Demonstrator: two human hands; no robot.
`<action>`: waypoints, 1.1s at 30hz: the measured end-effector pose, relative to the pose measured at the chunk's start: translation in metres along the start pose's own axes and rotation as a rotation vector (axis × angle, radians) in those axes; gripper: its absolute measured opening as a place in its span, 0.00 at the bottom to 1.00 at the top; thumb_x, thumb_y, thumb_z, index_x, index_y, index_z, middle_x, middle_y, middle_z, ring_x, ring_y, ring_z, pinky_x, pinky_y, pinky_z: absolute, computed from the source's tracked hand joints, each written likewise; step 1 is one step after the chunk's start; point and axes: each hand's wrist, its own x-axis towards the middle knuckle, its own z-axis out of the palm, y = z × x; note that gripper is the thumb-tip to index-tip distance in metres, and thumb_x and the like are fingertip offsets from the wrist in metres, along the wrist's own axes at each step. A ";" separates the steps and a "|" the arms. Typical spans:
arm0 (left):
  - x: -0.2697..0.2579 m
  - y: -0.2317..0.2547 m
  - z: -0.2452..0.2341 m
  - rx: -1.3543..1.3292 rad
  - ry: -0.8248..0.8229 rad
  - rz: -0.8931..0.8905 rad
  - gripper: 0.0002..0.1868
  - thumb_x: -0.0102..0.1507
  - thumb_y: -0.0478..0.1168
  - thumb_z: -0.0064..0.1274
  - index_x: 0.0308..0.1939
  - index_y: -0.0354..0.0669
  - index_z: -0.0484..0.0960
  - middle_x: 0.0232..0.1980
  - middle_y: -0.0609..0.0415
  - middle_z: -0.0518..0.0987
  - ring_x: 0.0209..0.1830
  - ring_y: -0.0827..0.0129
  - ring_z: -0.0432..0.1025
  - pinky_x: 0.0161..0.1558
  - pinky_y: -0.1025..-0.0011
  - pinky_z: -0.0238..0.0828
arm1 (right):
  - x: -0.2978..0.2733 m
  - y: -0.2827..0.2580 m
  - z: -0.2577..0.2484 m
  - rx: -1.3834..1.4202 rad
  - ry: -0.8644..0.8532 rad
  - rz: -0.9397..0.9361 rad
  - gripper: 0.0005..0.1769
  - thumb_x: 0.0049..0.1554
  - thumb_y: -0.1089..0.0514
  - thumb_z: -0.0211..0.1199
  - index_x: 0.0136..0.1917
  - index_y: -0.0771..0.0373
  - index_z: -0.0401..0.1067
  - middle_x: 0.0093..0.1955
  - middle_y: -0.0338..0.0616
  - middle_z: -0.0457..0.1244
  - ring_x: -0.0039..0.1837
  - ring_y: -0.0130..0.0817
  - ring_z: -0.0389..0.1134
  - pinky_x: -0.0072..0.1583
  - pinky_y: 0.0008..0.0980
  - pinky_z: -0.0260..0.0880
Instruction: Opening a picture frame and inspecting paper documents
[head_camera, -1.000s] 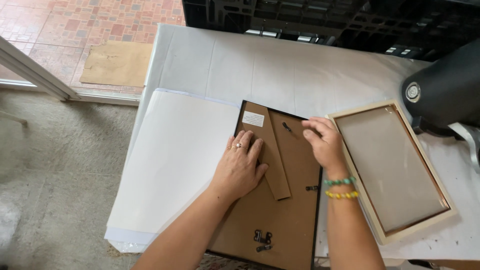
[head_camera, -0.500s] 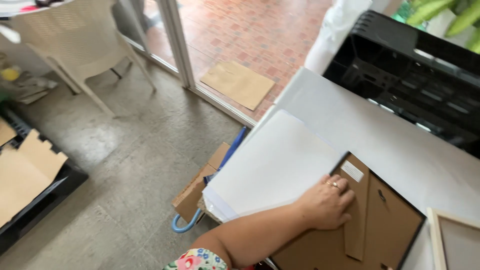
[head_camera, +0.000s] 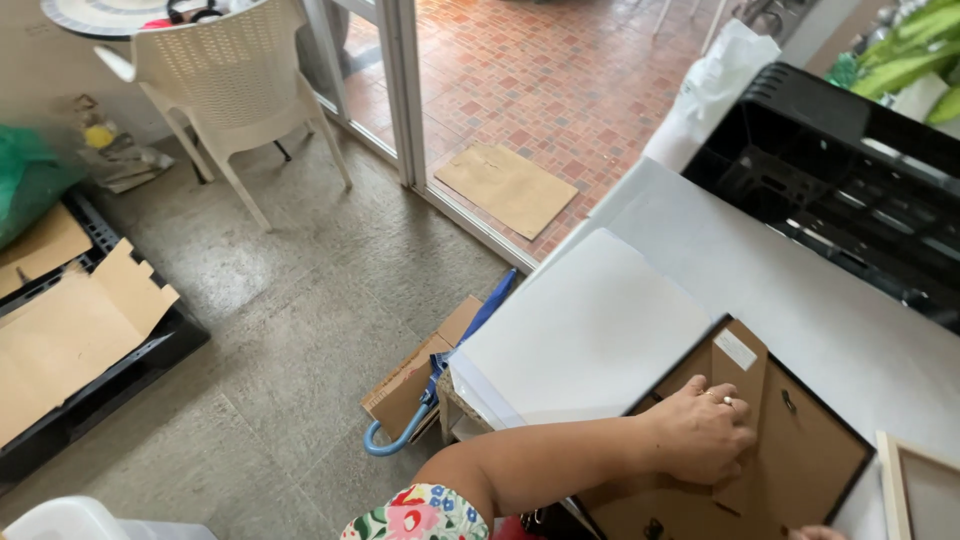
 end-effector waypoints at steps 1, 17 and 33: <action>0.001 0.012 0.003 -0.014 -0.036 0.024 0.26 0.56 0.60 0.49 0.51 0.54 0.84 0.61 0.51 0.79 0.72 0.51 0.67 0.62 0.49 0.63 | -0.006 -0.009 -0.002 -0.008 0.033 0.007 0.12 0.55 0.52 0.69 0.54 0.50 0.81 0.50 0.50 0.67 0.60 0.46 0.67 0.66 0.39 0.66; -0.004 0.078 0.042 -0.001 -0.186 0.225 0.11 0.62 0.46 0.50 0.34 0.52 0.89 0.38 0.56 0.85 0.40 0.61 0.80 0.35 0.59 0.76 | -0.072 -0.118 -0.092 0.805 -0.075 0.509 0.36 0.58 0.61 0.60 0.79 0.66 0.59 0.68 0.59 0.63 0.68 0.43 0.64 0.62 0.38 0.68; -0.008 0.082 0.062 -0.027 0.121 0.126 0.15 0.52 0.54 0.66 0.38 0.53 0.86 0.42 0.56 0.79 0.52 0.58 0.73 0.52 0.61 0.67 | -0.085 -0.131 -0.102 0.928 0.079 0.420 0.33 0.50 0.77 0.66 0.69 0.67 0.69 0.54 0.44 0.67 0.53 0.27 0.71 0.53 0.28 0.78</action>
